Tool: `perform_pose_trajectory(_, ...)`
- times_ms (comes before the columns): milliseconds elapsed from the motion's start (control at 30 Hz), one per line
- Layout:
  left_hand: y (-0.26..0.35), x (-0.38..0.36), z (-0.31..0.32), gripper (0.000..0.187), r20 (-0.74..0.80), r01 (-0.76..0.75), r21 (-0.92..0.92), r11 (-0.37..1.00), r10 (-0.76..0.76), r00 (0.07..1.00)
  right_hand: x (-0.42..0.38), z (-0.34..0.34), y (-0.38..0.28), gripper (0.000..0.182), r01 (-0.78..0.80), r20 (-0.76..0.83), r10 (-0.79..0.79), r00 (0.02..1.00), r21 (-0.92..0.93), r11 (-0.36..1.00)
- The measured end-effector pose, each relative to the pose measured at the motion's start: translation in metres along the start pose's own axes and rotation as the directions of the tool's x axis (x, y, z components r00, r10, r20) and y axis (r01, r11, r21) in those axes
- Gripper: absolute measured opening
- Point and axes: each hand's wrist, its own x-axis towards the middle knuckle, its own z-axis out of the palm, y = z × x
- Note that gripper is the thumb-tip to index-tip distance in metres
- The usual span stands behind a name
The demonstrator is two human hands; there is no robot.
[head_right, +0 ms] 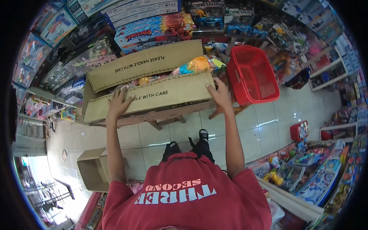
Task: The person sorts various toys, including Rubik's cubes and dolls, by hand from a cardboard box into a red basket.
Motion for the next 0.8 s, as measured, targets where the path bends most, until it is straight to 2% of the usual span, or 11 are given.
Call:
perform_pose_trajectory(133,-0.015,0.004,-0.005,0.065,-0.166,-0.151,-0.038,0.988,0.143,0.976,-0.019,0.005,-0.020,0.020,0.006,-0.127,0.006,0.992,0.094,0.996)
perform_pose_trajectory(200,-0.017,0.002,-0.019,0.060,-0.277,-0.199,-0.026,0.980,0.184,0.943,-0.027,0.008,-0.025,0.019,0.081,-0.163,-0.052,0.985,0.175,0.981)
perform_pose_trajectory(233,-0.015,-0.003,-0.026,0.047,-0.496,-0.313,0.056,0.948,0.298,0.815,-0.030,0.009,-0.031,0.020,0.112,-0.199,-0.067,0.978,0.225,0.968)
perform_pose_trajectory(300,-0.016,-0.015,-0.054,0.038,-0.507,-0.341,0.011,0.940,0.299,0.808,-0.039,0.008,-0.042,0.029,0.099,-0.210,-0.021,0.978,0.367,0.925)
perform_pose_trajectory(367,-0.015,-0.032,-0.089,0.025,-0.535,-0.390,-0.011,0.921,0.324,0.780,-0.045,0.013,-0.049,0.035,0.160,-0.272,0.014,0.962,0.607,0.779)
perform_pose_trajectory(433,-0.016,-0.059,-0.112,0.026,-0.454,-0.401,-0.142,0.905,0.300,0.839,-0.049,0.016,-0.038,0.045,0.186,-0.283,0.042,0.958,0.728,0.660)
perform_pose_trajectory(533,-0.020,-0.097,-0.133,0.027,-0.295,-0.433,-0.240,0.869,0.360,0.885,-0.064,0.003,-0.008,0.050,0.193,-0.148,-0.131,0.980,0.855,0.481)
perform_pose_trajectory(567,-0.020,-0.108,-0.135,0.027,-0.217,-0.404,-0.278,0.871,0.353,0.910,-0.062,-0.007,0.013,0.059,0.107,-0.065,-0.102,0.993,0.869,0.483)
perform_pose_trajectory(667,-0.034,-0.121,-0.124,0.030,-0.098,-0.409,-0.365,0.837,0.402,0.910,-0.081,-0.018,-0.039,0.061,-0.084,0.274,-0.238,0.932,0.801,0.593)
perform_pose_trajectory(700,-0.038,-0.123,-0.118,0.033,-0.097,-0.437,-0.378,0.816,0.435,0.895,-0.086,-0.016,-0.042,0.064,-0.174,0.301,-0.147,0.942,0.815,0.553)
perform_pose_trajectory(800,-0.052,-0.124,-0.101,0.045,0.027,-0.449,-0.456,0.769,0.516,0.856,-0.085,-0.017,-0.049,0.066,0.041,0.362,-0.217,0.906,0.435,0.900)
